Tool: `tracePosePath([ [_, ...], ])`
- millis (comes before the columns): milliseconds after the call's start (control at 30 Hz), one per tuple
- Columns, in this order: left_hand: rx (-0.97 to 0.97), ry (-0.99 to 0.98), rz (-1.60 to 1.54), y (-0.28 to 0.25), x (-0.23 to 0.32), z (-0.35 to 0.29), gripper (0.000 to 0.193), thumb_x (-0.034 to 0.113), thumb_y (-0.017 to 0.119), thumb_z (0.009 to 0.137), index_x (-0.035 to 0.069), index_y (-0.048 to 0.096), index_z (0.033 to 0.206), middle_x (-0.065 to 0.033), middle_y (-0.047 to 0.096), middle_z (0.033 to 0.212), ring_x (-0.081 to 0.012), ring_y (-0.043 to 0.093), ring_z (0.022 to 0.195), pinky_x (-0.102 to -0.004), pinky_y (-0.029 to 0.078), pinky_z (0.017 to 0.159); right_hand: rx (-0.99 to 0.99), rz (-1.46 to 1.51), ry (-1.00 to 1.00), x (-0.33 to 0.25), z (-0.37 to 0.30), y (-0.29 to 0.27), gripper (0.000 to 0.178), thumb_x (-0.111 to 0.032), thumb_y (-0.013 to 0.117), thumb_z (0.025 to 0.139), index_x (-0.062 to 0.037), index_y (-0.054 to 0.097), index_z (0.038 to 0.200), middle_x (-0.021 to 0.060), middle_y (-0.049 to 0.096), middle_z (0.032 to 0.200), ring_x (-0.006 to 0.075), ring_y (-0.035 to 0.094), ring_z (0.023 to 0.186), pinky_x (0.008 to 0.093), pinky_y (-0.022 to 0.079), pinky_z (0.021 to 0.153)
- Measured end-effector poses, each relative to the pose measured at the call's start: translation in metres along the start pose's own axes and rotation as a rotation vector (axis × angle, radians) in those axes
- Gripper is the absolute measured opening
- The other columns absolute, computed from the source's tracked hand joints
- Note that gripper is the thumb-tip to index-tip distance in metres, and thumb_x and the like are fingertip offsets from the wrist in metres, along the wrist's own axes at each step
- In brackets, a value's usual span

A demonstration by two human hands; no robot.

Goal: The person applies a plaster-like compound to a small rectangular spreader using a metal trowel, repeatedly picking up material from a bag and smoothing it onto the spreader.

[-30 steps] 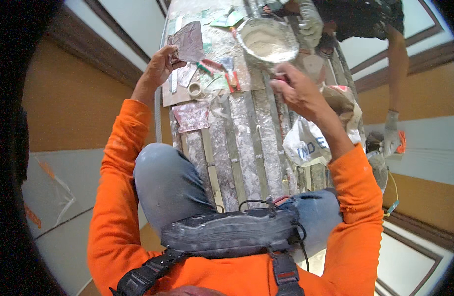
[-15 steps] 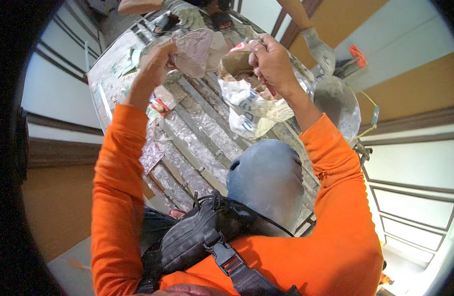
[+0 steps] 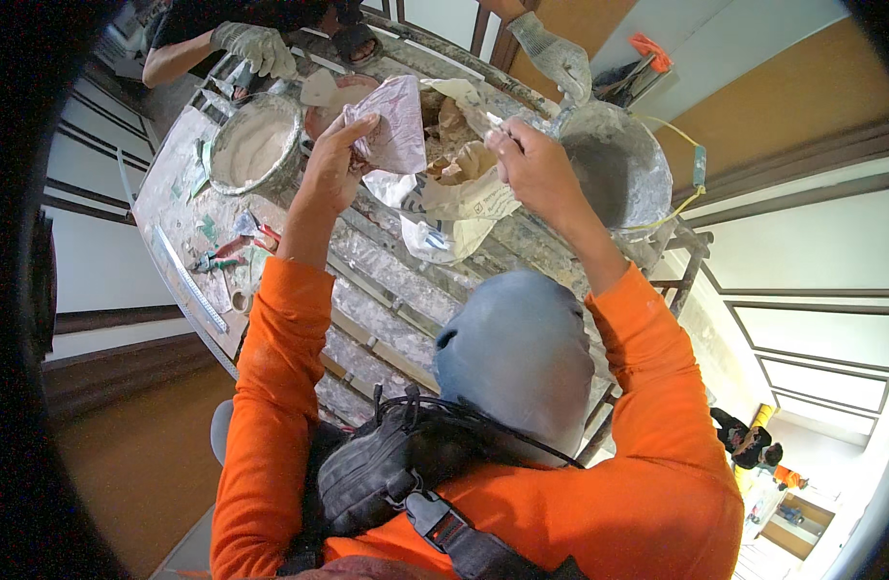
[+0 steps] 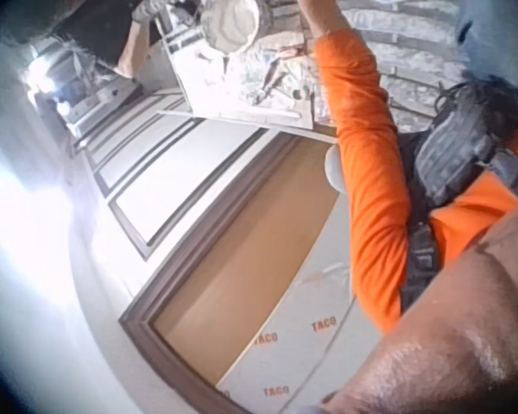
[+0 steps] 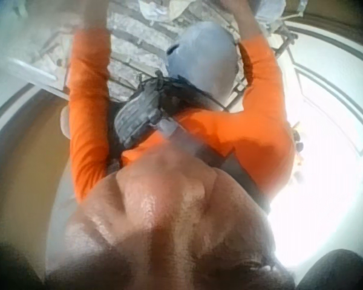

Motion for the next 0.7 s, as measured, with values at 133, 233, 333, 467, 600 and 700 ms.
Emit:
tracePosePath([
  [133, 0.03, -0.002, 0.063, 0.004, -0.006, 0.01, 0.03, 0.015, 0.062, 0.094, 0.004, 0.057, 0.122, -0.0031, 0.065, 0.108, -0.0143, 0.064, 0.093, -0.0325, 0.053, 0.082, 0.084, -0.438, -0.46, -0.032, 0.033, 0.012, 0.029, -0.03, 0.048, 0.1, -0.0037, 0.06, 0.095, 0.0158, 0.063, 0.075, 0.033, 0.061, 0.064, 0.039, 0.047, 0.06],
  [233, 0.013, 0.043, 0.082, 0.002, -0.004, 0.014, 0.032, 0.015, 0.062, 0.095, 0.003, 0.056, 0.124, -0.004, 0.065, 0.11, -0.0148, 0.064, 0.096, -0.0326, 0.052, 0.084, -0.001, -0.578, -0.295, -0.032, 0.064, 0.024, 0.032, -0.035, 0.047, 0.099, -0.0058, 0.06, 0.098, 0.021, 0.064, 0.086, 0.0438, 0.06, 0.081, 0.0469, 0.048, 0.071],
  [333, -0.028, 0.092, 0.072, 0.002, 0.001, 0.02, 0.034, 0.015, 0.063, 0.095, 0.003, 0.055, 0.125, -0.0043, 0.065, 0.112, -0.0151, 0.064, 0.097, -0.0324, 0.052, 0.085, 0.022, -0.704, -0.368, -0.043, 0.084, 0.028, 0.034, -0.039, 0.048, 0.098, -0.0072, 0.06, 0.097, 0.021, 0.065, 0.086, 0.0431, 0.062, 0.082, 0.0495, 0.048, 0.071],
  [467, -0.077, 0.185, 0.096, -0.003, 0.009, 0.029, 0.036, 0.016, 0.064, 0.094, 0.001, 0.055, 0.126, -0.0042, 0.066, 0.11, -0.015, 0.064, 0.096, -0.031, 0.052, 0.085, -0.052, -0.69, -0.43, -0.041, 0.087, 0.043, 0.036, -0.043, 0.049, 0.097, -0.0082, 0.06, 0.095, 0.0216, 0.065, 0.086, 0.0438, 0.062, 0.083, 0.0512, 0.048, 0.071],
  [600, -0.038, 0.176, 0.06, -0.015, 0.005, 0.03, 0.033, 0.015, 0.065, 0.094, 0.0, 0.057, 0.123, -0.0048, 0.067, 0.106, -0.0144, 0.064, 0.093, -0.0296, 0.052, 0.083, -0.111, -0.682, -0.39, -0.04, 0.059, 0.066, 0.035, -0.043, 0.051, 0.096, -0.0094, 0.06, 0.096, 0.0215, 0.065, 0.083, 0.0436, 0.062, 0.08, 0.0503, 0.048, 0.069],
  [700, -0.023, 0.176, 0.026, -0.007, 0.005, 0.024, 0.032, 0.016, 0.065, 0.094, 0.0, 0.058, 0.121, -0.005, 0.067, 0.106, -0.014, 0.064, 0.092, -0.0294, 0.052, 0.082, -0.035, -0.623, -0.365, -0.046, 0.068, 0.05, 0.034, -0.041, 0.052, 0.096, -0.0092, 0.061, 0.095, 0.0212, 0.065, 0.081, 0.0434, 0.063, 0.079, 0.0491, 0.048, 0.067],
])
Point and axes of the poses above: each hand's wrist, its own z-axis towards the middle knuckle, its own y-axis out of the palm, x = y × z, the point moved 10 cm from there along z, towards the middle knuckle
